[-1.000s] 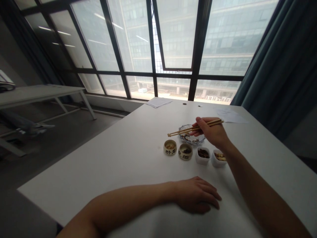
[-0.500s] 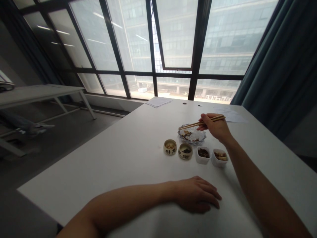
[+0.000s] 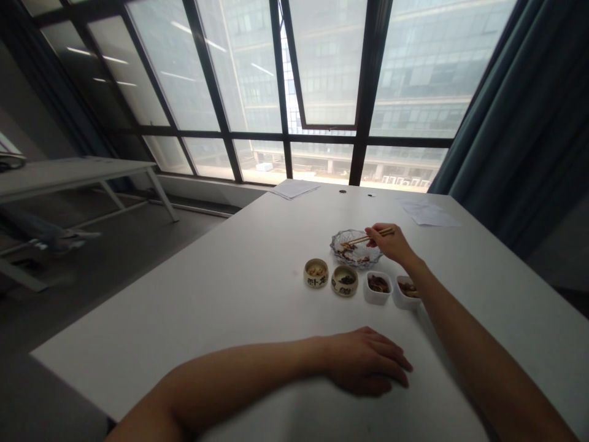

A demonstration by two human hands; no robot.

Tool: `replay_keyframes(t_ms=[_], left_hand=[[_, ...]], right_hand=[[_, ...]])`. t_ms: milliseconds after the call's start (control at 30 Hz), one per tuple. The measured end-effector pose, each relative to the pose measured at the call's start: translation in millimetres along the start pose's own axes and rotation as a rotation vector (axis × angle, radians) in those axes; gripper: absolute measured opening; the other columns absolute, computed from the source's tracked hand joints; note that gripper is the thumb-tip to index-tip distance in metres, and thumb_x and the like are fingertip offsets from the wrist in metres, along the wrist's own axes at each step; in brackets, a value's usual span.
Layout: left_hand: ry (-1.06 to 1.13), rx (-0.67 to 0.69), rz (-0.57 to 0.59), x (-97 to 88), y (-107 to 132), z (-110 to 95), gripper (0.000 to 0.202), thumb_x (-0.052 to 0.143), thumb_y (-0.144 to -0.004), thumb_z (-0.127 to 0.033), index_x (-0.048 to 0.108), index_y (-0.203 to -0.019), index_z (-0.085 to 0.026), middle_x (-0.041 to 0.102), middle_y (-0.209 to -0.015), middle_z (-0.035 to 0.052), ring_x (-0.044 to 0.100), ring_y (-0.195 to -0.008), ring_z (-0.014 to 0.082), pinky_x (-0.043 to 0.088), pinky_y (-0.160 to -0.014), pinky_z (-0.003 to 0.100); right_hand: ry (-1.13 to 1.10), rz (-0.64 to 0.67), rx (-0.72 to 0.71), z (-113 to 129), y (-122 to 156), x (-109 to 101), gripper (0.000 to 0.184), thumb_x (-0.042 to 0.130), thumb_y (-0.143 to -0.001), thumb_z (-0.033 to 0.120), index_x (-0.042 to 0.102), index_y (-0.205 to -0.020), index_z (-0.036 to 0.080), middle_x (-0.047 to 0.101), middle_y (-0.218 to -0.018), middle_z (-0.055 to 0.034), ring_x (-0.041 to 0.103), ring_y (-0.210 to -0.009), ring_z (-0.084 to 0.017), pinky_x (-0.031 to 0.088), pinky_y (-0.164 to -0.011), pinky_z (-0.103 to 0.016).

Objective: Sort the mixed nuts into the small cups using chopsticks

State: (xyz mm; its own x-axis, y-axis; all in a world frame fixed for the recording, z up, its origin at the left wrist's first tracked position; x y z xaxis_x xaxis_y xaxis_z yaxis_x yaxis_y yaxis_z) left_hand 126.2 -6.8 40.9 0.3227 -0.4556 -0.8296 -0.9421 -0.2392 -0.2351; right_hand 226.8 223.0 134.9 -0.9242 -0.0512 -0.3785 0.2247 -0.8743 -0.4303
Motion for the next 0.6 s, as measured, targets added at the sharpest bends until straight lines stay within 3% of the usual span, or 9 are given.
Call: replay_keyframes(t_ms=[433,600], left_hand=[[-0.017,0.024,-0.020,-1.5,0.2,-1.2,0.036,0.052,-0.096,-0.033,0.067,-0.126,-0.021,0.065,-0.147,0.0084,0.053,-0.145,0.0238,0.034,-0.126,0.038],[-0.030,0.022,-0.012,-1.4,-0.4,-1.1,0.036,0.051,-0.096,-0.034,0.067,-0.126,-0.021,0.065,-0.147,0.0072,0.053,-0.145,0.0226,0.032,-0.127,0.036]], right_hand=[[-0.050,-0.002,0.002,-13.4,-1.2,4.6,0.055,0.075,-0.080,0.071,0.072,-0.073,0.016,0.074,-0.062,-0.0102,0.077,-0.061,-0.026,0.062,-0.056,-0.030],[-0.044,-0.055,0.005,-0.8,-2.3,-5.2,0.056,0.075,-0.082,0.069,0.071,-0.069,0.016,0.074,-0.063,-0.0120,0.078,-0.061,-0.027,0.062,-0.053,-0.029]])
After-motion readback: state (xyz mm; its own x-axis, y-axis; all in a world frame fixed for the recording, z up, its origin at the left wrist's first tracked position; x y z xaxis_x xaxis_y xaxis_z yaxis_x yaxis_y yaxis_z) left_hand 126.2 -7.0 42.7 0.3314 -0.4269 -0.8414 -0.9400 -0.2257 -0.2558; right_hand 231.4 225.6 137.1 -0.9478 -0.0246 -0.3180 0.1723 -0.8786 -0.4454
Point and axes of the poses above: each hand's wrist, its own y-axis away from the middle knuckle, its own x-axis out of the palm, z = x × y, the point moved 6 cm from there along -y, towards the middle knuckle
